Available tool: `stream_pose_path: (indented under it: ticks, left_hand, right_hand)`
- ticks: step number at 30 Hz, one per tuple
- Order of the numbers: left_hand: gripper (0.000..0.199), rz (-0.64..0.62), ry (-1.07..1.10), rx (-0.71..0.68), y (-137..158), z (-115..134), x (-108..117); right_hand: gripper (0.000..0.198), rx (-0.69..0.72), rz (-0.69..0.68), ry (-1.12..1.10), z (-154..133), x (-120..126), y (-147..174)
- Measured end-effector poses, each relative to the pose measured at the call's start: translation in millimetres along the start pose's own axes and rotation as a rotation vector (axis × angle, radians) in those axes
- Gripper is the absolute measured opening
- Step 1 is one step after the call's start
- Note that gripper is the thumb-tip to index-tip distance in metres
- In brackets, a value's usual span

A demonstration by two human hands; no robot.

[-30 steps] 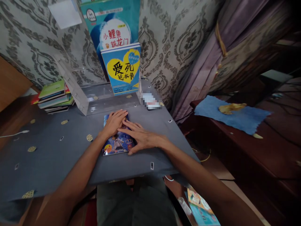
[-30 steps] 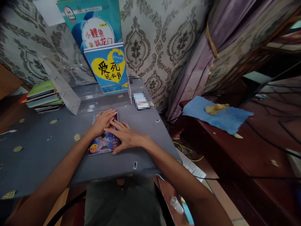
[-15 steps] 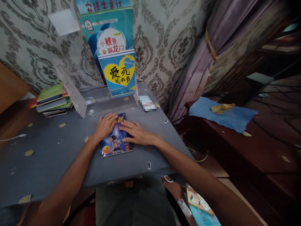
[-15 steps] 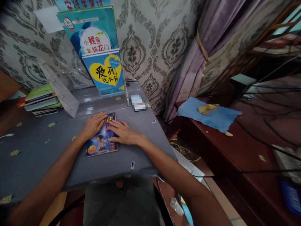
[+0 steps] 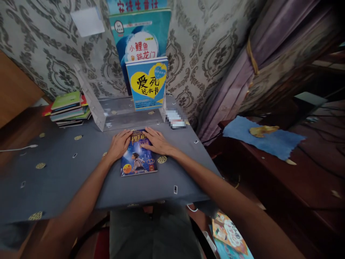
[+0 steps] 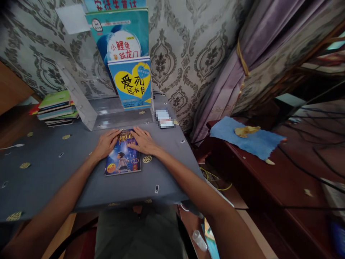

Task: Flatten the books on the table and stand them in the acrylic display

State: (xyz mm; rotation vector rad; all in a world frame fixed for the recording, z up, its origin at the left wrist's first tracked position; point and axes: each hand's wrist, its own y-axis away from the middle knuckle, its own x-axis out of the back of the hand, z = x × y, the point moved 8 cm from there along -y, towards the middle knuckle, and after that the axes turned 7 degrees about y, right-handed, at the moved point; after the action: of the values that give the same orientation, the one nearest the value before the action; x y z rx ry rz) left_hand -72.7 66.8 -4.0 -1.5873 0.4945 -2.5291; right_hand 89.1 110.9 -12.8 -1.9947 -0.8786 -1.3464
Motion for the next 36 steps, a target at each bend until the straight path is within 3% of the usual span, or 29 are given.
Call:
stream_pose_path:
  ticks: [7, 19, 36]
  left_hand:
    - [0.042, 0.012, 0.010, 0.008, 2, 0, -1]
    - [0.039, 0.052, -0.024, 0.140, 7, -1, 6]
    - [0.034, 0.052, 0.036, 0.126, 8, 2, 9]
  right_hand:
    - [0.083, -0.014, 0.008, 0.003, -2, -4, 5]
    - [0.106, 0.079, -0.197, -0.136, -1, -3, 30]
    - [0.111, 0.122, -0.286, -0.169, -14, -1, 51]
